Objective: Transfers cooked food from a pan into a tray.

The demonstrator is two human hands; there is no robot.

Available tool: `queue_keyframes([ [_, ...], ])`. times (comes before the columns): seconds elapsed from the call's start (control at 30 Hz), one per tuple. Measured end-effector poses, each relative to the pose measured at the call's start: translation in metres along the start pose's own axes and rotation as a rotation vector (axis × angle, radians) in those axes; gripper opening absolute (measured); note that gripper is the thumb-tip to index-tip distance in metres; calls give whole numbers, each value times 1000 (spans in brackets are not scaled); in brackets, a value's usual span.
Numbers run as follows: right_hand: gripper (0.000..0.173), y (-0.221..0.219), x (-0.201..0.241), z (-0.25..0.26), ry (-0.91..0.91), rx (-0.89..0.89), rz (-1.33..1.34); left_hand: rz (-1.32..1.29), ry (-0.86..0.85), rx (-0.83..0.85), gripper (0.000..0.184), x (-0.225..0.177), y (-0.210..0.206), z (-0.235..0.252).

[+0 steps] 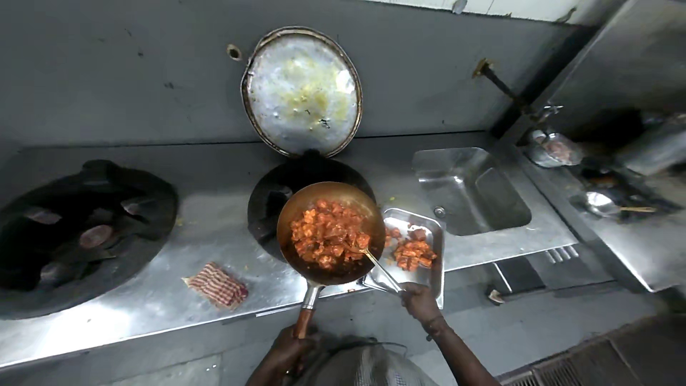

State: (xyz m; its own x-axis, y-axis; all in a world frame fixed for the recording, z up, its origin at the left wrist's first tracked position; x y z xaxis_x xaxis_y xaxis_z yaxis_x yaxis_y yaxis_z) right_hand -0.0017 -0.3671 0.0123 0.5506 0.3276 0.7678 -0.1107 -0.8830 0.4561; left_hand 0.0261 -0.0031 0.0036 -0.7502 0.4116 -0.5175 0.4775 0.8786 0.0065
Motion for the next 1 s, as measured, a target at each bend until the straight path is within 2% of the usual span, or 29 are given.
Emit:
queue_keyframes([
  [0.23, 22, 30, -9, -30, -53, -62, 131, -24, -14, -14, 24, 2, -1, 0],
  [0.47, 23, 80, -22, -48, -134, -225, 166, -9, -16, -17, 25, 4, -1, 1],
  [0.53, 23, 95, -28, -44, -148, -295, 42, -18, -11, -16, 24, 4, -1, 1],
  [0.6, 25, 109, -24, -37, -160, -334, -227, -24, -4, -20, 24, 3, -2, 0],
  [0.73, 27, 117, 9, -14, -272, -298, -715, -20, 8, -24, 23, 3, -2, -1],
  [0.87, 28, 125, 25, 3, -327, -347, -831, -17, 14, -34, 24, 5, 0, -1],
  [1.0, 27, 139, 35, -12, -317, -394, -903, -41, 9, -28, 24, 7, -1, 2],
])
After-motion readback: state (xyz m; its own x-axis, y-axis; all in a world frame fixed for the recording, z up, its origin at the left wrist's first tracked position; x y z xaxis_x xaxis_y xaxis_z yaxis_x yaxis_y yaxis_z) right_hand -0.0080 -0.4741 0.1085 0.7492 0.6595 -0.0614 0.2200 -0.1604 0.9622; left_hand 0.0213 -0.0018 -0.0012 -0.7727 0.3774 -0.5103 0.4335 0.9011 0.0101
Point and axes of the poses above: each hand's wrist, its own z-axis towards the middle knuckle, its own y-axis out of the back of the hand, x = y × z, the point moved 3 cm from there along z, towards the middle knuckle, and after that the axes turned 4 degrees about y, right-handed, at the moved point
